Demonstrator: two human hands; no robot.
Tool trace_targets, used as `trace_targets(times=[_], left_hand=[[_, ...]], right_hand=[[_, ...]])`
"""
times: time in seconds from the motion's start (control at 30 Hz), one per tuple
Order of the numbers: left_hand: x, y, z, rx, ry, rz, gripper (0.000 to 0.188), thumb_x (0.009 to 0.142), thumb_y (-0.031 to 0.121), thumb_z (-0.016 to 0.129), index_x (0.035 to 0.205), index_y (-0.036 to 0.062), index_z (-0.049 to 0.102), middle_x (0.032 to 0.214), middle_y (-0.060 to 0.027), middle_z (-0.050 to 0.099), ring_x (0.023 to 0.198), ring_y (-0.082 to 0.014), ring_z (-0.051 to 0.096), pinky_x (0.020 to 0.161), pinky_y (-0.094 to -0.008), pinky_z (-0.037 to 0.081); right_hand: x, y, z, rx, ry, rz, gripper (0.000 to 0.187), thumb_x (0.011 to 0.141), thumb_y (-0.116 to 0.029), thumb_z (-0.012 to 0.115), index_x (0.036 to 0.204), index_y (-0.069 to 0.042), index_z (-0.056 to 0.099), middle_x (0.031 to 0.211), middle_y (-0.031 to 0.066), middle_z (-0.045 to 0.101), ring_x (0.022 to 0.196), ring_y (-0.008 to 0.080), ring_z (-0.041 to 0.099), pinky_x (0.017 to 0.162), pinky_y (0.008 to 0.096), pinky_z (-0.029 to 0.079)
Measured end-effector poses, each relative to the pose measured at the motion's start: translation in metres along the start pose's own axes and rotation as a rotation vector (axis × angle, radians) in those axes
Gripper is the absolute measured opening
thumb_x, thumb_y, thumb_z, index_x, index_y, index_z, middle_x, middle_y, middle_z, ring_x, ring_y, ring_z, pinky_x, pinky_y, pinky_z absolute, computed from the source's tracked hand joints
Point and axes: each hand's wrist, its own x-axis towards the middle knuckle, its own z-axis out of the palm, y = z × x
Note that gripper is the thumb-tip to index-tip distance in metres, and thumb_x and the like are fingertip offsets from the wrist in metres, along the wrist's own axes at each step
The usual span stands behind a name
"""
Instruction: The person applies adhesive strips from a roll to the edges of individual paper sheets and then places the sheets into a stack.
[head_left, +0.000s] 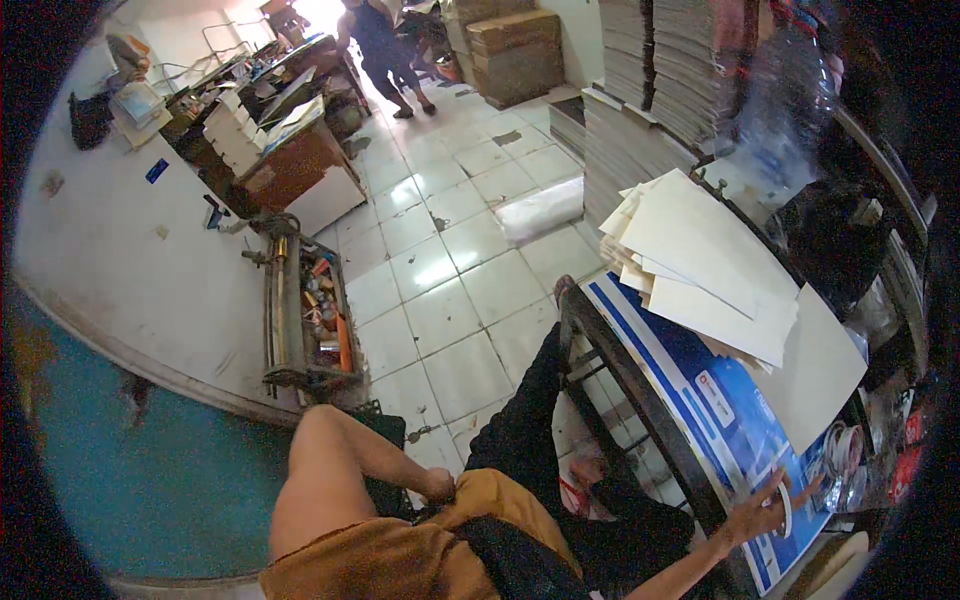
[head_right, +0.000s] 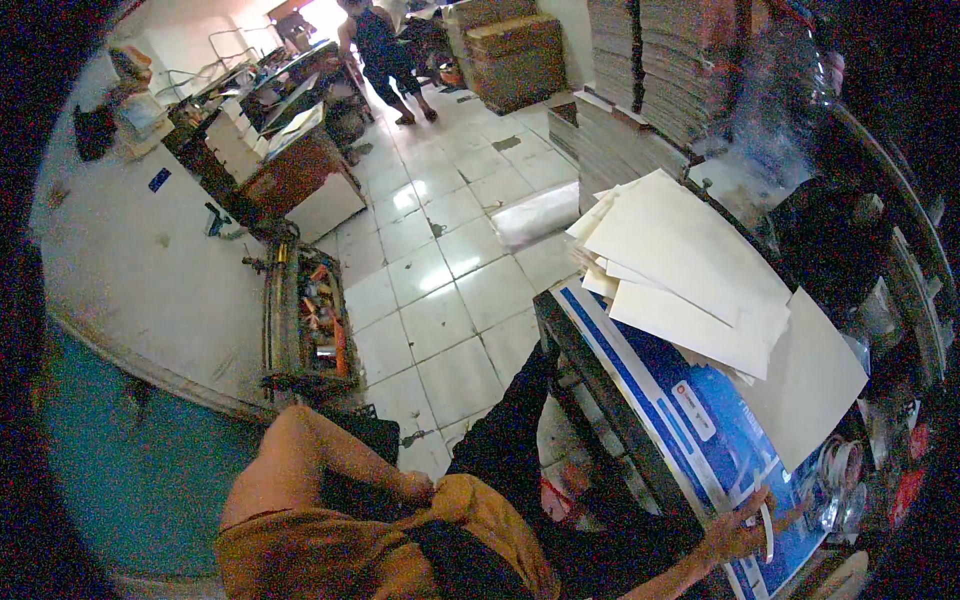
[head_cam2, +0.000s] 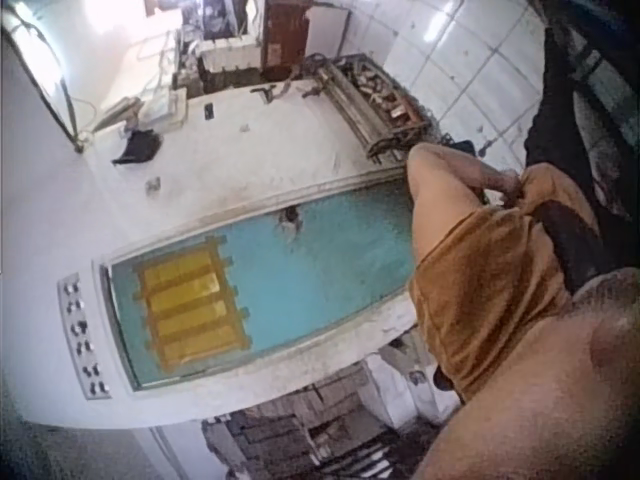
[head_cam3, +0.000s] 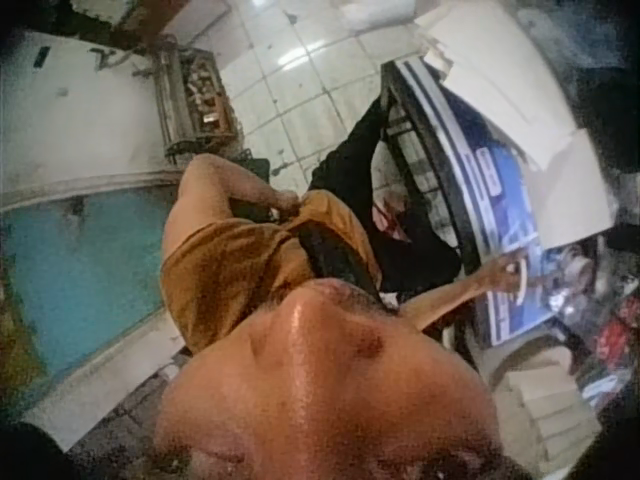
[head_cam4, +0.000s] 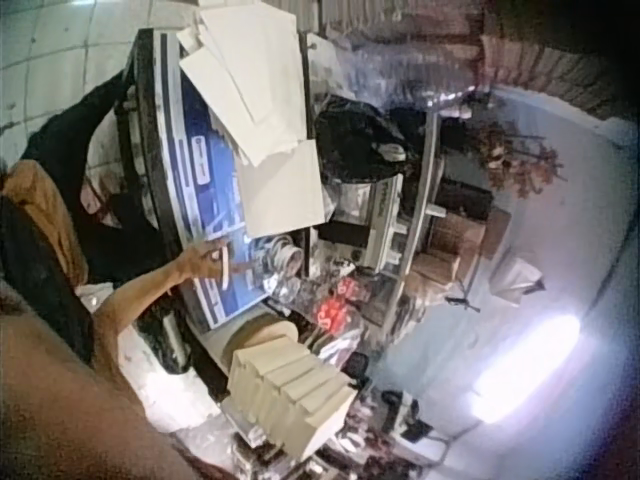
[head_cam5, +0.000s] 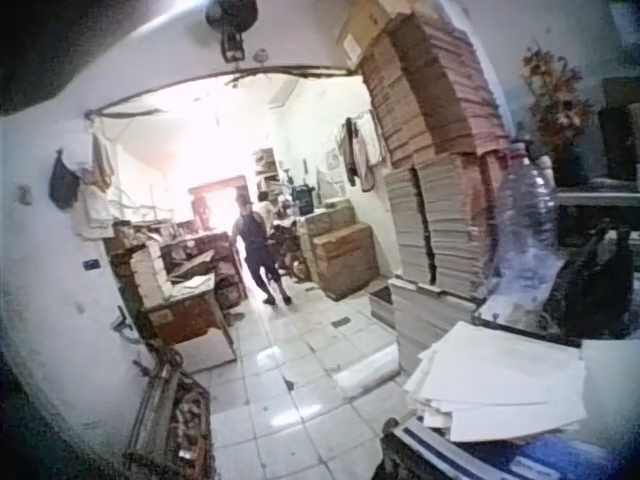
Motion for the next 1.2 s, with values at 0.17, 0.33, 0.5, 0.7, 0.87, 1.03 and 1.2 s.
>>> trace_targets(times=[0.17, 0.33, 0.5, 0.7, 0.87, 1.03, 1.2], left_hand=[[0.011, -0.010, -0.016, -0.021, 0.012, -0.030, 0.017, 0.073, 0.011, 0.082, 0.089, 0.0132, 0.077, 0.076, -0.0058, 0.065, 0.075, -0.0253, 0.064, 0.058, -0.0493, 0.050], [0.013, -0.026, -0.028, -0.043, 0.028, -0.042, 0.016, 0.073, 0.012, 0.081, 0.089, 0.0129, 0.077, 0.077, -0.0062, 0.066, 0.076, -0.0257, 0.064, 0.059, -0.0494, 0.051], [0.020, -0.043, -0.048, -0.046, 0.048, -0.037, 0.016, 0.074, 0.013, 0.081, 0.089, 0.0126, 0.077, 0.078, -0.0066, 0.066, 0.076, -0.0261, 0.065, 0.059, -0.0495, 0.051], [0.014, -0.030, -0.032, -0.044, 0.029, -0.011, 0.015, 0.075, 0.014, 0.080, 0.089, 0.0122, 0.077, 0.079, -0.0070, 0.067, 0.077, -0.0265, 0.065, 0.060, -0.0496, 0.051], [0.008, -0.007, -0.011, -0.044, 0.003, 0.007, 0.015, 0.075, 0.014, 0.080, 0.089, 0.0120, 0.077, 0.080, -0.0074, 0.067, 0.078, -0.0269, 0.066, 0.061, -0.0497, 0.052], [0.013, -0.016, -0.018, -0.062, 0.014, -0.012, 0.015, 0.075, 0.015, 0.079, 0.090, 0.0117, 0.077, 0.082, -0.0078, 0.068, 0.078, -0.0273, 0.066, 0.062, -0.0498, 0.052], [0.012, -0.031, -0.025, -0.073, 0.015, -0.020, 0.015, 0.076, 0.016, 0.079, 0.090, 0.0114, 0.076, 0.083, -0.0082, 0.068, 0.079, -0.0276, 0.066, 0.063, -0.0499, 0.052]], right_hand=[[0.000, -0.008, 0.003, 0.099, 0.046, 0.057, 0.043, 0.104, -0.023, 0.065, 0.135, 0.006, 0.059, 0.114, 0.0176, 0.070, 0.086, 0.0218, 0.065, 0.082, 0.0382, 0.053], [0.000, -0.028, -0.002, 0.201, 0.036, 0.159, 0.039, 0.103, -0.022, 0.066, 0.129, 0.008, 0.062, 0.121, 0.0186, 0.068, 0.086, 0.0217, 0.066, 0.079, 0.0360, 0.054], [-0.004, -0.003, -0.004, 0.033, 0.043, -0.032, 0.054, 0.103, -0.021, 0.067, 0.149, 0.000, 0.047, 0.109, 0.0154, 0.070, 0.085, 0.0206, 0.065, 0.078, 0.0335, 0.054], [0.003, -0.038, -0.006, 0.181, 0.044, 0.152, 0.062, 0.103, -0.019, 0.067, 0.157, -0.007, 0.039, 0.100, 0.0114, 0.069, 0.083, 0.0198, 0.064, 0.077, 0.0339, 0.053], [0.003, -0.034, -0.006, 0.157, 0.068, 0.162, 0.064, 0.103, -0.019, 0.066, 0.157, -0.004, 0.037, 0.098, 0.0122, 0.069, 0.083, 0.0204, 0.064, 0.079, 0.0352, 0.053], [0.002, -0.026, -0.004, 0.031, 0.040, 0.038, 0.065, 0.103, -0.020, 0.066, 0.158, -0.003, 0.035, 0.099, 0.0133, 0.070, 0.084, 0.0203, 0.064, 0.082, 0.0371, 0.055], [0.001, -0.043, -0.004, 0.258, 0.054, 0.133, 0.064, 0.103, -0.018, 0.065, 0.157, -0.002, 0.035, 0.102, 0.0143, 0.070, 0.085, 0.0206, 0.066, 0.082, 0.0369, 0.055]])
